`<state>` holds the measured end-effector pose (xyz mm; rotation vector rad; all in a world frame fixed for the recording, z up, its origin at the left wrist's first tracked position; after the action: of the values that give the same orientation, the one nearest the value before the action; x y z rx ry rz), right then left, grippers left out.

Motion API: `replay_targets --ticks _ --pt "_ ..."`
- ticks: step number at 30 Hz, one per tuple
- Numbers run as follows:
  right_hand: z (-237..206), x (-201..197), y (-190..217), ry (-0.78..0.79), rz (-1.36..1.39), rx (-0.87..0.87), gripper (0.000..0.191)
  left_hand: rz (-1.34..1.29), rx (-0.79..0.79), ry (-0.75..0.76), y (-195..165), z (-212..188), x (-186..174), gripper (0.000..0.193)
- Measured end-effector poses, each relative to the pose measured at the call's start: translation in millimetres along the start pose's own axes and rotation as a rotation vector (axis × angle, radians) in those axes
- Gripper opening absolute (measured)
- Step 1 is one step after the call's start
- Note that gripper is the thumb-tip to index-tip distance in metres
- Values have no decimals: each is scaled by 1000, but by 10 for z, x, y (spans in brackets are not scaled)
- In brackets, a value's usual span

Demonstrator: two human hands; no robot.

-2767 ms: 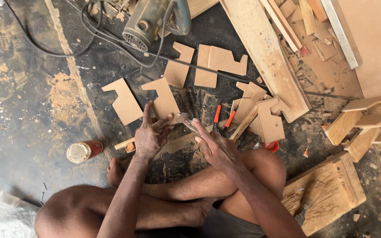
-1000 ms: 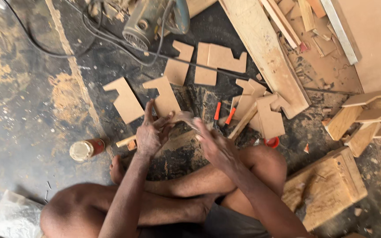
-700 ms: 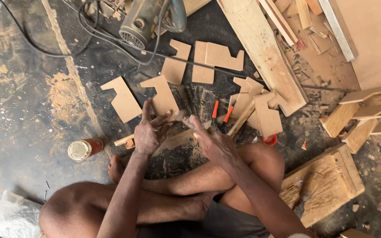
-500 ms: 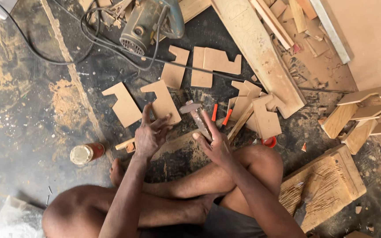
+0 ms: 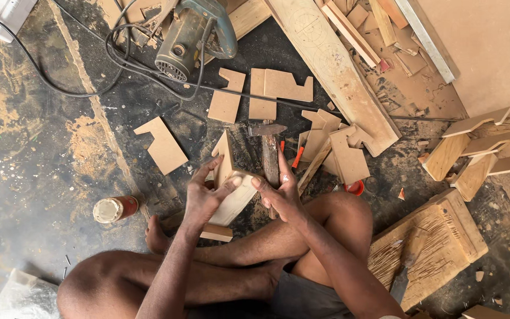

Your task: The person sits on the floor and assembles small wooden pieces by applying glue and hammering nails. They handle multiple shaped wooden parts, align them, and secure them together using a hammer and nails.

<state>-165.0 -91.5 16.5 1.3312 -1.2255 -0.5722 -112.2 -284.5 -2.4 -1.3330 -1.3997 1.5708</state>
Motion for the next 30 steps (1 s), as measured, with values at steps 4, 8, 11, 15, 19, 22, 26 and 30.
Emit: replay_targets --ticks 4,8,11,15,19,22,26,30 --pt "-50 -2 11 19 -45 -33 98 -146 -427 26 -8 -65 46 65" --pt "-36 -51 -8 3 -6 -10 96 -455 -478 146 -33 -87 -20 73" --pt "-16 -93 -43 -12 82 32 95 -531 -404 254 -11 -83 -103 79" --pt "23 -172 -94 -25 144 43 97 -644 -270 309 -12 -49 -125 84" --pt "93 -236 -189 -40 52 44 97 -418 -330 243 24 -21 -144 91" --pt "159 -263 -273 -76 -66 24 97 -266 -226 217 39 6 -192 99" --pt "230 -298 -361 -117 -82 18 96 151 -24 110 122 89 -245 97" --pt "282 -287 -485 -142 -101 61 96 413 50 56 254 129 -167 104"
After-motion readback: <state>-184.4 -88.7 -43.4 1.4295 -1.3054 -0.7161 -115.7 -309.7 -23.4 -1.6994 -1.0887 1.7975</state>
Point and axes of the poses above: each hand's wrist, its own z-axis towards the middle knuckle, its own x-axis out of the palm, y = z × x, the point moved 3 cm from there along z, towards the middle knuckle, and after that the axes turned 2 degrees about z, right-handed, at the moved point
